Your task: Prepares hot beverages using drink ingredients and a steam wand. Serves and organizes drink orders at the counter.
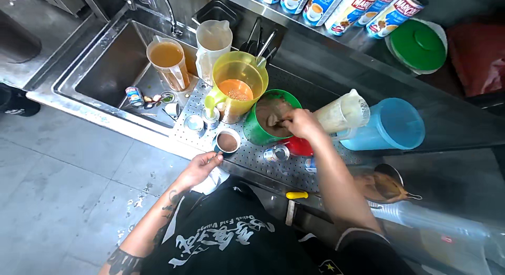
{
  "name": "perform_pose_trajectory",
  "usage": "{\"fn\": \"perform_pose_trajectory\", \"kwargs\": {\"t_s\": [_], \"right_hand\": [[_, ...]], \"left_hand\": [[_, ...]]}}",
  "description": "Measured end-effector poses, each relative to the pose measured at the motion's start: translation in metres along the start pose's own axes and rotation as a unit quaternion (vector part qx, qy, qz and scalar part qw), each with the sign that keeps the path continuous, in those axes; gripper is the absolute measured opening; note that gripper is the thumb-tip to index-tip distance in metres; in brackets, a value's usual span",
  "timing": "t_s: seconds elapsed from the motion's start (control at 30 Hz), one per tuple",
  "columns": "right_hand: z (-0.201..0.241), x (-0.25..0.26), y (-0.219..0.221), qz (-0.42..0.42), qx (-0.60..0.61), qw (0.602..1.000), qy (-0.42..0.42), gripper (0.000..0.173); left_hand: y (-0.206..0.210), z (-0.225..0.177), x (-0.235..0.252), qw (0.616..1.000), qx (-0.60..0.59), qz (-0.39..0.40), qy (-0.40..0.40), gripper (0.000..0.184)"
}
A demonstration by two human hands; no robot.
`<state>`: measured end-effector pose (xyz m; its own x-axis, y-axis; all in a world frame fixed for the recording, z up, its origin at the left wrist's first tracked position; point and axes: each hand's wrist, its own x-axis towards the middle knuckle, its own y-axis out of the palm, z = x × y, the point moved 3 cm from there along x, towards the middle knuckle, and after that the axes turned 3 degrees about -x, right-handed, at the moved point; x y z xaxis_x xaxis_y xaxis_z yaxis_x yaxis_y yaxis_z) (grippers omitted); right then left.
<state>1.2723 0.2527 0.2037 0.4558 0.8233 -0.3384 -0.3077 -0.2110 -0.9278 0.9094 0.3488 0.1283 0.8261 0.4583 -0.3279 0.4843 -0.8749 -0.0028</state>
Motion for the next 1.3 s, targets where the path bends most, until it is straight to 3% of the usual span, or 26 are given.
{"fn": "perform_pose_trajectory", "kwargs": {"t_s": [0.07,0.13,0.23,0.33,0.47,0.57,0.67,0.73,0.8,0.93,1.07,1.3], "right_hand": [[0.004,0.013,0.013,0.016,0.009,1.0,-0.02,0.035],[0.015,0.006,0.005,-0.022,0.034,0.999,-0.034,0.049],[0.038,-0.031,-0.021,-0.114,0.136,0.981,-0.074,0.046],[0.078,-0.071,-0.022,-0.127,0.26,0.95,-0.122,0.035],[0.132,-0.071,0.043,-0.013,0.235,0.952,-0.196,0.036],[0.162,-0.056,0.091,0.019,0.143,0.969,-0.199,0.06],[0.184,-0.054,0.109,-0.02,0.134,0.972,-0.191,0.083],[0.19,-0.046,0.122,-0.05,0.127,0.971,-0.197,0.098],[0.184,-0.029,0.146,-0.026,0.109,0.973,-0.203,0.108],[0.168,0.004,0.177,0.001,0.144,0.966,-0.213,0.103],[0.161,0.009,0.174,-0.025,0.169,0.967,-0.187,0.1],[0.159,-0.013,0.178,-0.081,0.209,0.974,-0.011,0.101]], "left_hand": [[-0.002,0.009,0.001,1.0,-0.005,0.0,-0.018,0.03],[-0.006,0.026,0.006,1.0,-0.008,-0.01,-0.025,0.029],[-0.007,0.058,0.019,0.999,-0.011,-0.027,-0.024,0.029],[-0.005,0.089,0.027,0.999,-0.026,-0.04,-0.024,0.03],[-0.012,0.098,0.009,0.998,-0.008,-0.037,-0.043,0.037],[-0.033,0.097,-0.015,0.995,0.026,-0.067,-0.064,0.052],[-0.058,0.096,-0.042,0.989,0.023,-0.127,-0.07,0.048],[-0.076,0.101,-0.059,0.979,0.019,-0.189,-0.073,0.042],[-0.087,0.11,-0.074,0.964,0.011,-0.251,-0.083,0.04],[-0.093,0.122,-0.095,0.953,-0.014,-0.29,-0.09,0.037],[-0.089,0.128,-0.105,0.943,-0.031,-0.313,-0.106,0.035],[-0.088,0.118,-0.111,0.933,-0.051,-0.339,-0.109,0.032]]}}
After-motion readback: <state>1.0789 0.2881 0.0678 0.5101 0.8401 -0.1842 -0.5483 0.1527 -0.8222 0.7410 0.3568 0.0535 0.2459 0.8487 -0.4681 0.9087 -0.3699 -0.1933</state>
